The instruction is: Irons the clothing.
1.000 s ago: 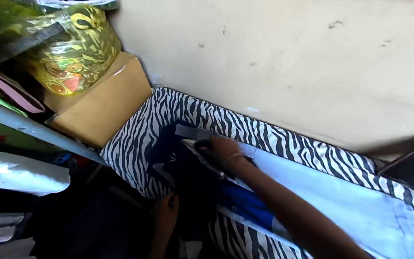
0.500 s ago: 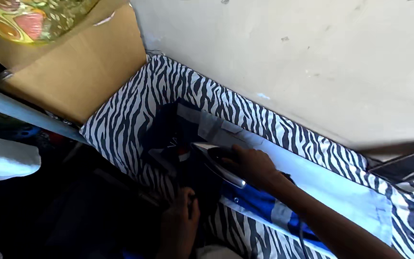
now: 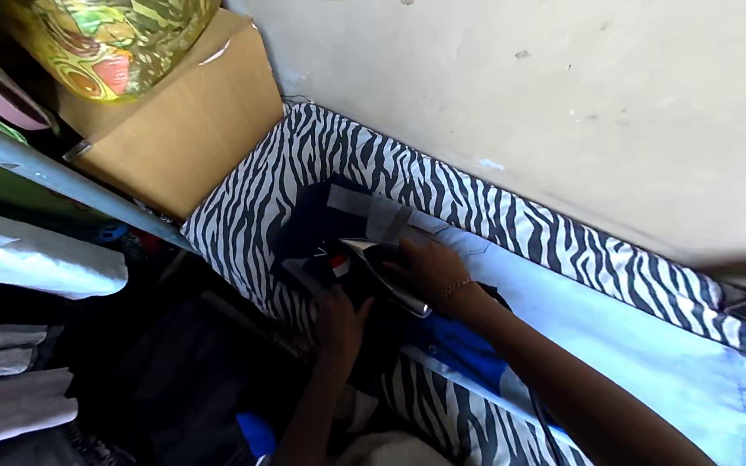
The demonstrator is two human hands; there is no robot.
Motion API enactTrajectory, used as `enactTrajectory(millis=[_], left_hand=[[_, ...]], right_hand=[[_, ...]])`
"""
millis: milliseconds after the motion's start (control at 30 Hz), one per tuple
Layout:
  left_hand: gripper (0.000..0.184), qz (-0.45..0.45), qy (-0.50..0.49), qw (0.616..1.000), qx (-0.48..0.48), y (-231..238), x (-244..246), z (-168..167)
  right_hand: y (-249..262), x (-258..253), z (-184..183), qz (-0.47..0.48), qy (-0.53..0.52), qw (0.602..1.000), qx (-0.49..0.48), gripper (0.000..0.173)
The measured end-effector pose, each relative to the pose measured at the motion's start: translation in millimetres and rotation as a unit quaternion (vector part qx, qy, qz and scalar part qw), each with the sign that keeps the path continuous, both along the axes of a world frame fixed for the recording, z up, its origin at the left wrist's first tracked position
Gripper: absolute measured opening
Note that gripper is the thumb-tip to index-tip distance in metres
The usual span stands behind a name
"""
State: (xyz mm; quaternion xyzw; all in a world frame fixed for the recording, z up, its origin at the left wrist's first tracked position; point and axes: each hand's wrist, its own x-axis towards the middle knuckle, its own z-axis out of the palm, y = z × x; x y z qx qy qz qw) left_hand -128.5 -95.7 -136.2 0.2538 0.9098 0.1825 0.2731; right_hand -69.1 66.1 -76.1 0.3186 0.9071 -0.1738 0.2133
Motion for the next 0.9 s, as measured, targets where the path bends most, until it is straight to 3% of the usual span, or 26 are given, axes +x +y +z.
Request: enactTrajectory(millis=[33, 100, 167, 233, 300, 400, 567, 733, 800, 900], left_hand=[[0.075, 0.002, -0.002, 0.999, -0.035, 9, 1, 3], [0.067, 0.017, -0.034, 0.998, -0.042, 14, -6, 4], [0.049, 0.058, -0.109, 0.991, 0.054, 3, -22, -6], [0.043, 0.098, -0.169, 0.972, 0.133, -10, -31, -16], [0.037, 0.063, -0.112, 0.989, 0.074, -8, -29, -14], [0.052, -0.005, -0.038, 0.996, -0.077, 9, -20, -1], [0.036, -0.066, -0.043, 0.988, -0.134, 22, -26, 5], [0.035, -0.028, 0.021, 0.999, 0.009, 1, -19, 10], [0.044, -0.041, 0.052, 0.995, 0.077, 0, -16, 0], [0.062, -0.030, 0.090, 0.992, 0.083, 15, -18, -19]], right_hand=[[0, 0, 1, 0.000, -0.002, 1.000, -0.001, 0.057], [-1, 1, 0, 0.003, 0.000, 1.000, 0.001, 0.057], [-2, 1, 1, 0.004, 0.001, 1.000, 0.003, 0.056], [-2, 1, 1, 0.003, 0.003, 1.000, 0.005, 0.055], [-1, 1, 1, 0.006, 0.006, 1.000, 0.006, 0.055], [-2, 2, -1, 0.005, 0.013, 1.000, -0.002, 0.055], [-2, 1, 1, 0.011, 0.010, 1.000, -0.004, 0.057], [1, 1, 1, 0.008, 0.020, 1.000, -0.011, 0.056], [2, 0, 0, 0.004, 0.022, 1.000, -0.010, 0.056], [4, -5, -2, 0.003, 0.029, 1.000, -0.005, 0.055]])
